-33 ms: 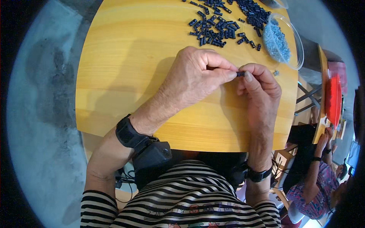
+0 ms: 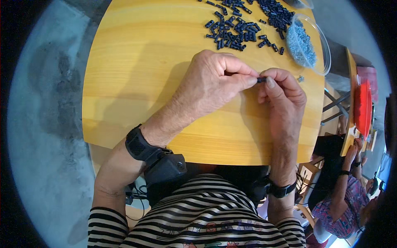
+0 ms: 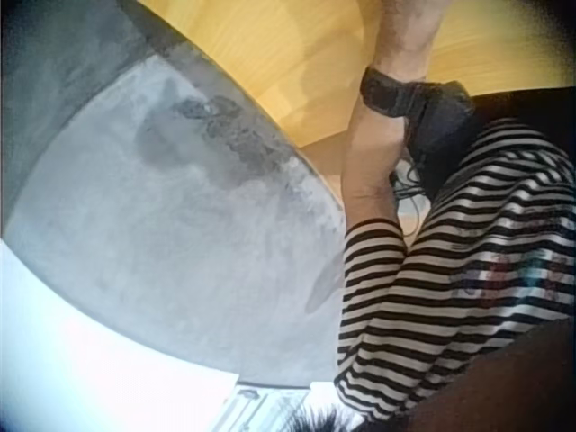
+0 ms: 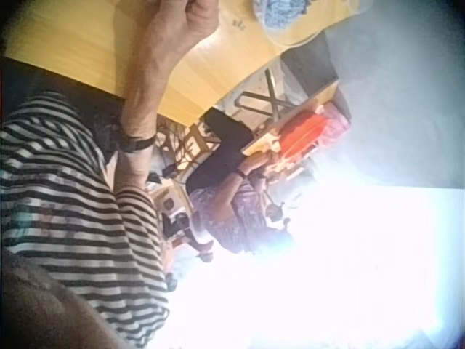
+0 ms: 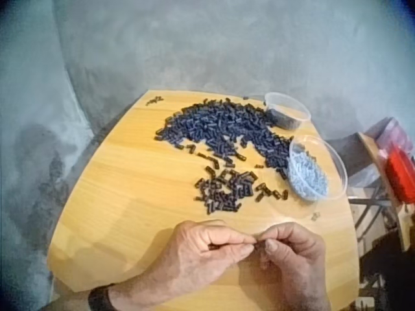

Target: The person repeatedly picks up a black plastic piece and a small metal pin, inserts the pin into the piece by hand, and places the assembled unit on the table.

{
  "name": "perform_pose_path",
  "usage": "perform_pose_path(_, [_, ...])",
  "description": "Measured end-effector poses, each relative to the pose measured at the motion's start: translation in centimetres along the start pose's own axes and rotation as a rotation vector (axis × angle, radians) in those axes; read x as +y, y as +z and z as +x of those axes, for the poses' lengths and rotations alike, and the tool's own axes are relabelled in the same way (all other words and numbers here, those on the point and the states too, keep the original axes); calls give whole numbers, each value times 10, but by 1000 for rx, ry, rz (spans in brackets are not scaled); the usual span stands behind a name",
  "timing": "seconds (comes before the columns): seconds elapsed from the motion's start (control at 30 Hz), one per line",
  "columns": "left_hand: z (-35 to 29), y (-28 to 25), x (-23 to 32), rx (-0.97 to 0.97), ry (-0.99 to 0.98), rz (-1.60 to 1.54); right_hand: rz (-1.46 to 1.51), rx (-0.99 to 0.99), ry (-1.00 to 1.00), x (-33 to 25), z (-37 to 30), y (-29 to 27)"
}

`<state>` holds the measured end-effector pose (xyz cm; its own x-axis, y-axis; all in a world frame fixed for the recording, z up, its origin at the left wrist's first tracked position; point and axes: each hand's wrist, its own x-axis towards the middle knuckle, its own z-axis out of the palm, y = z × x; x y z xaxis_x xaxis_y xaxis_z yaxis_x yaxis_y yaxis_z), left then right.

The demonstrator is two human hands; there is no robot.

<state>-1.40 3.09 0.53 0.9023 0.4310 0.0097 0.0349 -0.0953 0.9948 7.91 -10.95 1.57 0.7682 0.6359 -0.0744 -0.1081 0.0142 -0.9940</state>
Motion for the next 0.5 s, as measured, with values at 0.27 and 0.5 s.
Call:
perform_pose_path(0.27, [1, -2, 2, -37, -35, 38, 29, -37, -17, 4, 3, -4])
perform_pose_path(0.5, [1, -2, 5, -78, -47, 12, 12, -55, -19, 5, 3, -7])
